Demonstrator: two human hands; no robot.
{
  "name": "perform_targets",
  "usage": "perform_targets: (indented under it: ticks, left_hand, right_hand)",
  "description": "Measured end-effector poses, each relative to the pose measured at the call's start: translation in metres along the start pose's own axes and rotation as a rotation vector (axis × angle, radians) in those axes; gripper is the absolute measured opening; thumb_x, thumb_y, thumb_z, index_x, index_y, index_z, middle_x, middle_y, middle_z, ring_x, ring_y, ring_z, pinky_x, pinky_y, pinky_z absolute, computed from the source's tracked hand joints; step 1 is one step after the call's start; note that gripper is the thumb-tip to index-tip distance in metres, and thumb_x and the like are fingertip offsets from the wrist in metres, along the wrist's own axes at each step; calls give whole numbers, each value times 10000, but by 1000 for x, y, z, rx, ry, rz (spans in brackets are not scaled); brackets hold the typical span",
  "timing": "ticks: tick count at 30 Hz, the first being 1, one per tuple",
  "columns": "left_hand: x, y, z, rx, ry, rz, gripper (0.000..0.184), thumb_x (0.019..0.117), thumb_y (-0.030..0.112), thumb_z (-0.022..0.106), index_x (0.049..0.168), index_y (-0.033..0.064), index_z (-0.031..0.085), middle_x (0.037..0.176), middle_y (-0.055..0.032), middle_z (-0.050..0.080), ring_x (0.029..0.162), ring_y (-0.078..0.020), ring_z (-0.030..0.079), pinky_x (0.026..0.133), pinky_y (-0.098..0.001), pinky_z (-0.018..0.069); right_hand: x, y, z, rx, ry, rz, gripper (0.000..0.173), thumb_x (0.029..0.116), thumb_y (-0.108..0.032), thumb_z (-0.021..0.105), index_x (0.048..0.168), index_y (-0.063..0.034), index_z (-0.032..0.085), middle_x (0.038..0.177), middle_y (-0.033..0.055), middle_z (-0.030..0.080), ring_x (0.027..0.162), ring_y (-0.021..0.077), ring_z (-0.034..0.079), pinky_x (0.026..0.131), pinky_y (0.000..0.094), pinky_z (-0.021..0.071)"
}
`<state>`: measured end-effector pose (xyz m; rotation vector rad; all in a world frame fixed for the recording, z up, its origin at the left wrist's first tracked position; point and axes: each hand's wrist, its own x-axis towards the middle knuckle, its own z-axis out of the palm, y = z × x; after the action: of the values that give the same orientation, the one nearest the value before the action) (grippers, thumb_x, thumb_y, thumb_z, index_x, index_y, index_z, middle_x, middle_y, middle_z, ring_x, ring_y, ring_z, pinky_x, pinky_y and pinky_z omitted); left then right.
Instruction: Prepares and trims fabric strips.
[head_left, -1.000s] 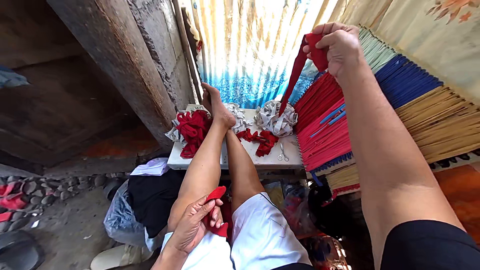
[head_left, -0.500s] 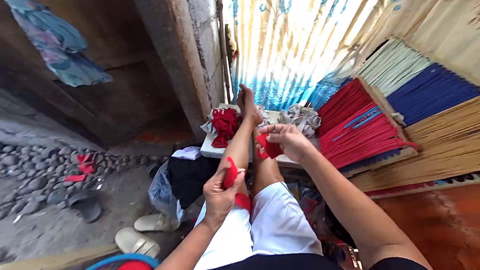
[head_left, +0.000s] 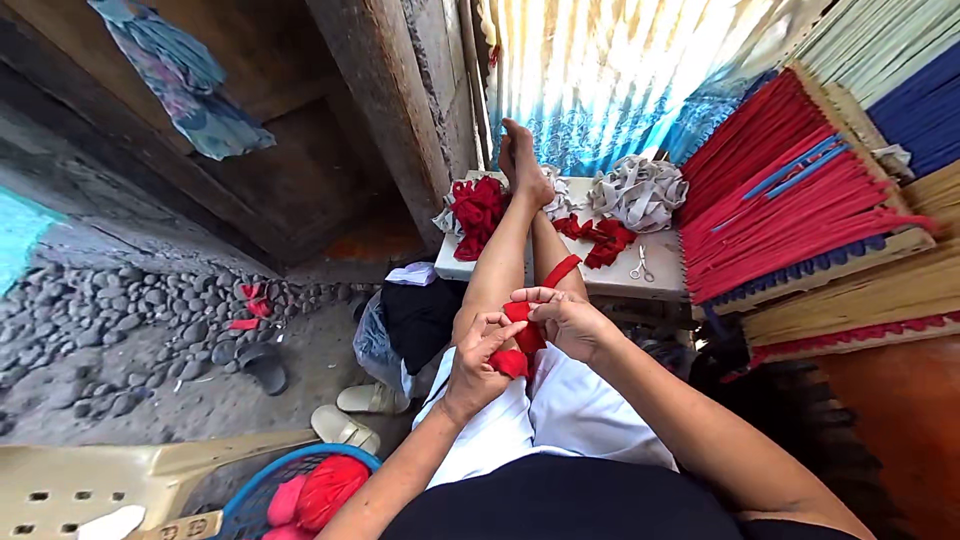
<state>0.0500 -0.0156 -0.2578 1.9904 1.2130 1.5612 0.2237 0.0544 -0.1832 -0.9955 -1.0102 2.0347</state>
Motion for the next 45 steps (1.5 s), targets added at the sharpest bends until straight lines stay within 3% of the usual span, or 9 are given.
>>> perform_targets:
  ticks: [9,13,17,23,27,32,39,42,45]
  left_hand:
    - [-11,-3,3,101,83,181,157,944,87,702,1067,73,798,1182,-193,672,723,-79,617,670,-193,533]
    - [-9,3,5,2,113,144,111,921,65,720,1000,46,796,1129,-159,689,861,-104,672,790,-232,585]
    - [2,19,1,-140,236,-107,59,877,9,726,925,-8,757,951,-67,747,902,-113,711,850,-303,604]
    - [18,46,-12,-659,242,-849,97,945,-13,656,861,-9,705,625,-44,638,448,-35,473,403,-187,370]
    - [26,72,-13,-772,138,-1060,191,991,2,574,810,35,626,582,6,527,409,-6,376,367,-154,291]
    - [44,106,-12,-659,179,-1089,226,994,-61,539,792,28,587,559,15,499,407,-1,380,368,-148,313]
    - [4,44,-4,-482,33,-609,68,891,-29,704,934,-22,756,835,-68,747,770,-102,706,729,-289,606]
    - [4,45,-3,-486,36,-653,65,910,-13,695,939,-17,753,806,-60,737,713,-85,687,671,-263,592]
    - [9,45,-9,-610,33,-883,186,1048,79,496,1009,28,671,682,13,601,468,6,418,423,-152,343]
  right_hand:
    - [-13,6,-4,63,10,47,348,974,104,409,1246,33,615,1008,158,714,801,188,701,761,349,595]
    - [-13,8,-6,83,2,49,338,974,106,416,1240,30,611,998,151,715,793,188,705,755,349,601]
    - [-12,25,-15,-195,-92,-32,292,997,70,460,1238,30,619,929,112,707,767,151,681,729,329,586]
    - [-31,40,-25,-1243,-156,-270,244,954,-156,554,1079,-27,720,911,143,719,855,288,696,800,540,540]
    - [-32,32,-32,-1155,57,-460,272,919,-127,575,1121,-82,752,1020,104,677,884,205,652,795,417,549]
    - [-36,19,-32,-1142,-194,-266,347,947,-278,601,1223,-104,722,1285,132,625,1236,262,553,1018,518,424]
    - [-33,34,-17,-362,-52,-308,99,931,-69,738,973,20,751,864,69,750,805,105,704,809,288,590]
    - [-31,40,-17,-355,12,-357,51,914,-26,736,925,24,738,827,75,738,762,114,696,768,292,592]
    - [-31,41,-22,-381,27,-355,44,934,-26,706,922,13,724,794,66,718,726,112,676,731,293,582]
